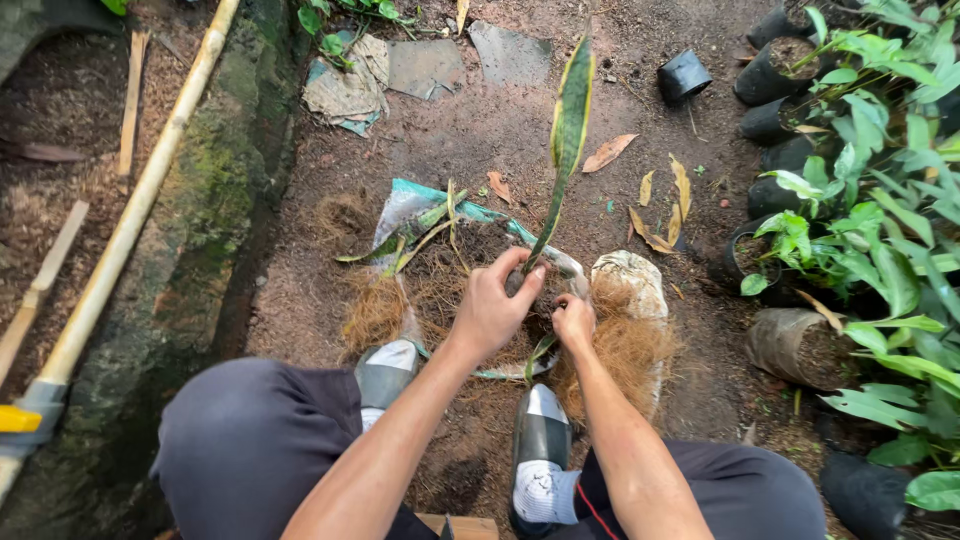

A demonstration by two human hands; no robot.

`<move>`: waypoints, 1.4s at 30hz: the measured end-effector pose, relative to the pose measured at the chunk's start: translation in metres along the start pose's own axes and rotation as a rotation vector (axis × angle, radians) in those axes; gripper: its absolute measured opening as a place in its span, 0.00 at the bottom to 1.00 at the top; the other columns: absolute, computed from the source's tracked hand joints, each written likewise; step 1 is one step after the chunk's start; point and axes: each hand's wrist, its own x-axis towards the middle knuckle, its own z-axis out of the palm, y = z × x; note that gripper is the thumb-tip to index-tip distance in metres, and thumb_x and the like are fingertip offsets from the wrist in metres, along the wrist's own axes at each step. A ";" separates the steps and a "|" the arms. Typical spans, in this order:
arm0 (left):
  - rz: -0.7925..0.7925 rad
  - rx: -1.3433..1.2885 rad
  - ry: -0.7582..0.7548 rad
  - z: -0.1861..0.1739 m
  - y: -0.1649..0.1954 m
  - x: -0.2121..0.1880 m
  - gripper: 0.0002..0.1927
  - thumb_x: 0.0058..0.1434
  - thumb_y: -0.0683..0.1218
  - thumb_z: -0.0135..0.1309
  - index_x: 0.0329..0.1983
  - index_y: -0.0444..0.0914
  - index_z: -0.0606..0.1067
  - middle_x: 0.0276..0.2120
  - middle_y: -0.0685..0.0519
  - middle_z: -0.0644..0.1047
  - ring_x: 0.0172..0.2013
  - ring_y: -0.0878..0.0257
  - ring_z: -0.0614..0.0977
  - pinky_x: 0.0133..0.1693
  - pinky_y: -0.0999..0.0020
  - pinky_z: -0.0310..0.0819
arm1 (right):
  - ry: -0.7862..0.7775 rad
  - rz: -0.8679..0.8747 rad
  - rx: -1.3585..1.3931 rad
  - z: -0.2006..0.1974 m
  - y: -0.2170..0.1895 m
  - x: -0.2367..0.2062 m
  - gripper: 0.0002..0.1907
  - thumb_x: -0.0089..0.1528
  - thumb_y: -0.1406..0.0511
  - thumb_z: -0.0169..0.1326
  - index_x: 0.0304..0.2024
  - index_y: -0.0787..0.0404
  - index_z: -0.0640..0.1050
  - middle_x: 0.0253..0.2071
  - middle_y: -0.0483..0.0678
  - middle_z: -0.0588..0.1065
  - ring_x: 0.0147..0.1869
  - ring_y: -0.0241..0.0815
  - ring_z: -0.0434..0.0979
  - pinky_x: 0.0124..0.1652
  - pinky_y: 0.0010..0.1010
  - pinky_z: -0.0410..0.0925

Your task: The person sits on the ground in a plant nursery holding a snake plant seedling with a soil-covered root ball. They gather coconut coir fibers and a plastic sheet around the roots, pressing and shaping the coir into a ball around the root mass by hand.

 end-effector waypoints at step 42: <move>0.268 -0.183 -0.071 0.017 -0.031 -0.007 0.30 0.76 0.62 0.31 0.54 0.36 0.74 0.44 0.50 0.74 0.47 0.59 0.79 0.51 0.62 0.72 | -0.313 -0.422 0.958 -0.146 -0.058 -0.095 0.15 0.54 0.77 0.63 0.44 0.66 0.81 0.47 0.47 0.78 0.52 0.36 0.79 0.54 0.28 0.75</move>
